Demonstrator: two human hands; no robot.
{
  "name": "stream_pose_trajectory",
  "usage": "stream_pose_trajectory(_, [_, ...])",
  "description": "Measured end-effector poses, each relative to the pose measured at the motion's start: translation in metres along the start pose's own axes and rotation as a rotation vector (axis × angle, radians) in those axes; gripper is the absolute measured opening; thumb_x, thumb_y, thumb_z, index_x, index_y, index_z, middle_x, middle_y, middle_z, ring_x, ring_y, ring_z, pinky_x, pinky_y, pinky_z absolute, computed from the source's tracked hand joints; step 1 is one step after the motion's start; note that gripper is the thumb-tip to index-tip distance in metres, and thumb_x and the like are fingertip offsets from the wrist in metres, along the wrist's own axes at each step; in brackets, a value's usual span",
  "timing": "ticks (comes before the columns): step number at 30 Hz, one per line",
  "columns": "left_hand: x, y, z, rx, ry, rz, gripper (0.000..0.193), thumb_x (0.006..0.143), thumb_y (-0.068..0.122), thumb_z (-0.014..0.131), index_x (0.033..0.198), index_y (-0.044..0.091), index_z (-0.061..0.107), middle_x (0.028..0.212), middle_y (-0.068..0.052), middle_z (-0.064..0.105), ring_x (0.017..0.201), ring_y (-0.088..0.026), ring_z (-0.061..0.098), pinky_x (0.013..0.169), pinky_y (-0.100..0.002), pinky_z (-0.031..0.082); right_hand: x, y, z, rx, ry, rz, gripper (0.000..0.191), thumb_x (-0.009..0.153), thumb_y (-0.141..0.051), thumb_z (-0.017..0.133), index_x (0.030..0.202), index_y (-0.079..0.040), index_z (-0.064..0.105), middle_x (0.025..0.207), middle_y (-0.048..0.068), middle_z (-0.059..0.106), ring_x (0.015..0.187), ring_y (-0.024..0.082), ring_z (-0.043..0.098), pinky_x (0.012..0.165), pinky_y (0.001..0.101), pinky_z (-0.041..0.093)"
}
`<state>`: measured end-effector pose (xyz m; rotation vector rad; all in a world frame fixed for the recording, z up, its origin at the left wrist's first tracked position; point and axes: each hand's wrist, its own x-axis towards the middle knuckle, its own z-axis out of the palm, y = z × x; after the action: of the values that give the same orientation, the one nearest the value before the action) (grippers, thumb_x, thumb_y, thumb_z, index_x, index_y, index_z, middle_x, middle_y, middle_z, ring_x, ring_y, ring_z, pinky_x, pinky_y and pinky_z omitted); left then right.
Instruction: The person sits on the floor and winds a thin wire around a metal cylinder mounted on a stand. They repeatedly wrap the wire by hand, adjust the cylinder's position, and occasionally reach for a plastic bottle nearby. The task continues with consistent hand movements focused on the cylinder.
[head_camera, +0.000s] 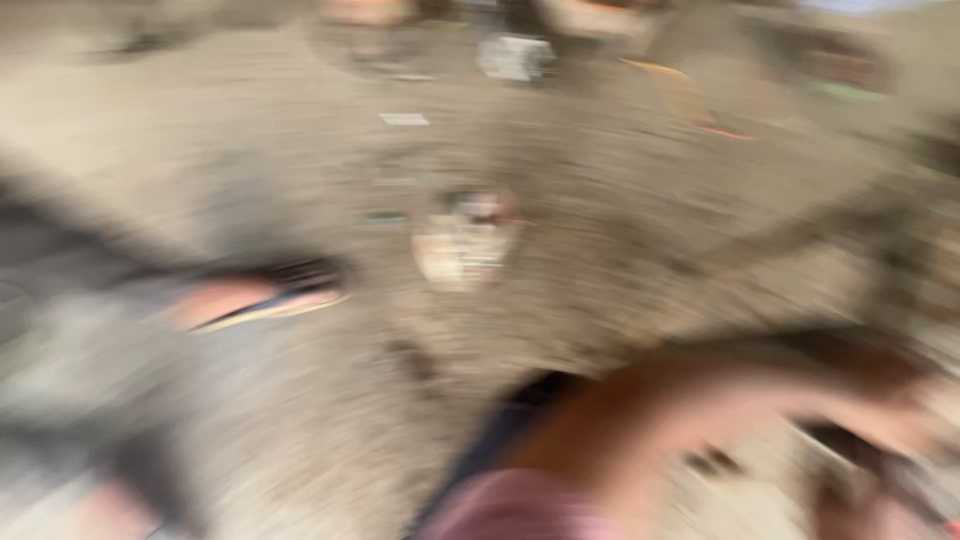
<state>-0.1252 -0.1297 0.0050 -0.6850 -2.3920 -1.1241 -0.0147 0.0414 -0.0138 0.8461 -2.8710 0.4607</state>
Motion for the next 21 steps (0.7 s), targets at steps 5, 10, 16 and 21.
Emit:
stream_pose_trajectory(5, [-0.003, 0.005, 0.033, 0.006, -0.018, -0.03, 0.051, 0.093, 0.031, 0.066, 0.136, 0.003, 0.059, 0.143, -0.023, 0.056, 0.135, -0.037, 0.049, 0.113, -0.049, 0.039, -0.007, 0.007, 0.021, -0.17, -0.243, 0.337, 0.021, 0.104, -0.027, 0.062, 0.099, -0.011, 0.075, 0.094, 0.019, 0.076, 0.076, 0.03, 0.067, 0.073, 0.0494, 0.055])
stream_pose_trajectory(10, [-0.007, 0.055, 0.001, 0.17, -0.135, -0.065, 0.05, 0.093, 0.026, 0.064, 0.136, 0.001, 0.06, 0.142, -0.026, 0.056, 0.137, -0.039, 0.049, 0.116, -0.048, 0.036, -0.014, -0.034, -0.017, 0.209, 0.118, 0.202, 0.039, 0.095, -0.021, 0.065, 0.126, 0.001, 0.057, 0.115, 0.023, 0.064, 0.082, 0.036, 0.068, 0.071, 0.0478, 0.058])
stream_pose_trajectory(16, [-0.01, 0.049, 0.011, 0.173, -0.097, -0.01, 0.044, 0.096, 0.022, 0.061, 0.132, -0.001, 0.061, 0.137, -0.027, 0.061, 0.136, -0.04, 0.052, 0.119, -0.047, 0.036, -0.015, -0.05, -0.039, 0.234, 0.173, 0.171, 0.032, 0.096, -0.018, 0.062, 0.121, 0.001, 0.062, 0.118, 0.018, 0.064, 0.09, 0.033, 0.071, 0.076, 0.0429, 0.061])
stream_pose_trajectory(21, [-0.007, 0.033, 0.022, 0.178, -0.12, -0.011, 0.044, 0.095, 0.022, 0.062, 0.13, -0.004, 0.061, 0.134, -0.027, 0.063, 0.136, -0.039, 0.053, 0.119, -0.047, 0.036, -0.011, -0.043, -0.031, 0.184, 0.151, 0.212, 0.031, 0.097, -0.017, 0.06, 0.121, 0.001, 0.063, 0.118, 0.021, 0.063, 0.082, 0.033, 0.07, 0.07, 0.0441, 0.059])
